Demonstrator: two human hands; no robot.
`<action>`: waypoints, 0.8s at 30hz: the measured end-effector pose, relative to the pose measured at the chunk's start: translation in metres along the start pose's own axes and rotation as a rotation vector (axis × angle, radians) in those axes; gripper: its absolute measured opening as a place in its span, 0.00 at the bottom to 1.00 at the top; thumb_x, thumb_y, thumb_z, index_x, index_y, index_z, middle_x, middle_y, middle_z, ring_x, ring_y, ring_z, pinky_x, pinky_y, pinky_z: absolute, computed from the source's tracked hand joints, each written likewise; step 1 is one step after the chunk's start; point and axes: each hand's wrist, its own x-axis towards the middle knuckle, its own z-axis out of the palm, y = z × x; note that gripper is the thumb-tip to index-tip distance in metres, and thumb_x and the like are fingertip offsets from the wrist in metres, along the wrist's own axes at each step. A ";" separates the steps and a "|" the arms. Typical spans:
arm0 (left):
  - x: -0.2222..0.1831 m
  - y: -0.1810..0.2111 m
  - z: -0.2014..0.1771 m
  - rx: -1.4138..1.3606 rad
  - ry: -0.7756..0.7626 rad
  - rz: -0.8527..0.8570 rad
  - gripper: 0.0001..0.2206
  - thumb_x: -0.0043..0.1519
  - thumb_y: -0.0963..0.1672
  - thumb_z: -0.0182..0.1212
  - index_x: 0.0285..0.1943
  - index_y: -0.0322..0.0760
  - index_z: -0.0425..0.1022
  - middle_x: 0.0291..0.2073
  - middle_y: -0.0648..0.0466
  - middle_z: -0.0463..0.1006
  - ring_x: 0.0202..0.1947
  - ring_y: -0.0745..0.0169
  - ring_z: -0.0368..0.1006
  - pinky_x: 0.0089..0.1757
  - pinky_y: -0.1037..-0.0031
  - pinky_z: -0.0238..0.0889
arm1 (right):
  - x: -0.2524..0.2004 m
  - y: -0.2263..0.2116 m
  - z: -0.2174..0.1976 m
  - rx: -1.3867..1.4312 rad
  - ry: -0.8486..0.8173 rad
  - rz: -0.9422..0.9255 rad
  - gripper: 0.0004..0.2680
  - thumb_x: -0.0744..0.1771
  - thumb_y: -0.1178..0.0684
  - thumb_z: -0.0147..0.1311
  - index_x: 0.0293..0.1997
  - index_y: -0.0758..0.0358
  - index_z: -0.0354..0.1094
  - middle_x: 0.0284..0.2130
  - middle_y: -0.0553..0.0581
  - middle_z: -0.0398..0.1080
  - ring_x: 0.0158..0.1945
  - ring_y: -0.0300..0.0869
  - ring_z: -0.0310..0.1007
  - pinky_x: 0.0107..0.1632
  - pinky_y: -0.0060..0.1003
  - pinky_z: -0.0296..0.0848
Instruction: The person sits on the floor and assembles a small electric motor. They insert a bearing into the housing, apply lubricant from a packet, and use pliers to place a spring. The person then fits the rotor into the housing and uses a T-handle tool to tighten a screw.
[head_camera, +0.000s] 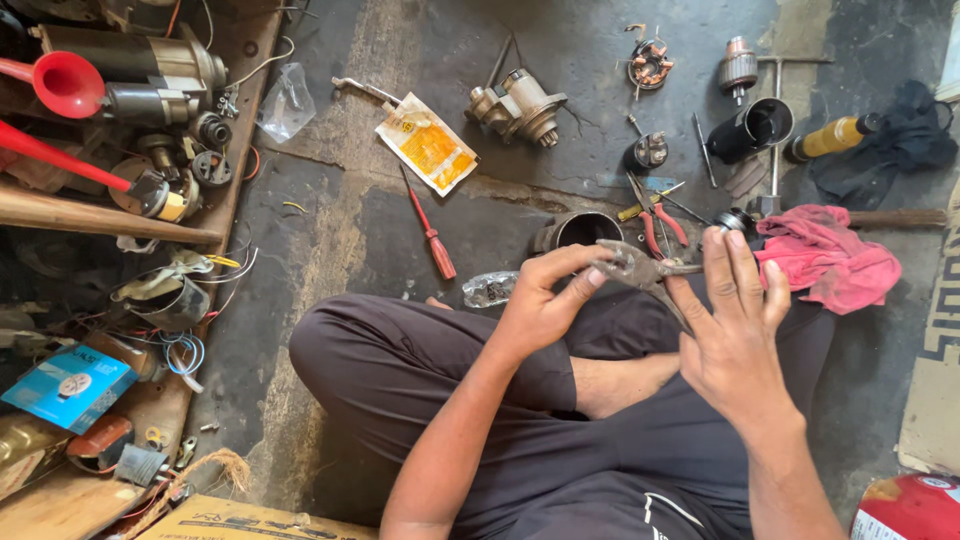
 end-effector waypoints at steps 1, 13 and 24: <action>0.000 0.000 0.000 0.054 -0.002 0.026 0.08 0.68 0.40 0.61 0.54 0.29 0.76 0.46 0.49 0.81 0.48 0.62 0.77 0.51 0.72 0.69 | -0.001 0.002 0.000 0.013 -0.019 -0.002 0.25 0.59 0.65 0.53 0.67 0.60 0.67 0.76 0.71 0.46 0.79 0.60 0.44 0.73 0.63 0.40; 0.002 0.011 0.006 0.178 0.054 0.090 0.09 0.60 0.38 0.66 0.49 0.32 0.79 0.45 0.48 0.83 0.46 0.53 0.80 0.50 0.69 0.70 | -0.006 0.009 -0.001 0.149 0.083 -0.005 0.25 0.59 0.68 0.55 0.63 0.55 0.68 0.52 0.64 0.59 0.68 0.59 0.56 0.74 0.62 0.54; -0.003 0.008 0.012 0.091 0.077 -0.019 0.10 0.60 0.39 0.68 0.50 0.35 0.81 0.43 0.50 0.84 0.43 0.57 0.79 0.47 0.69 0.70 | -0.007 0.005 0.001 0.118 0.042 0.065 0.27 0.59 0.69 0.52 0.66 0.55 0.67 0.59 0.66 0.60 0.77 0.64 0.48 0.75 0.65 0.47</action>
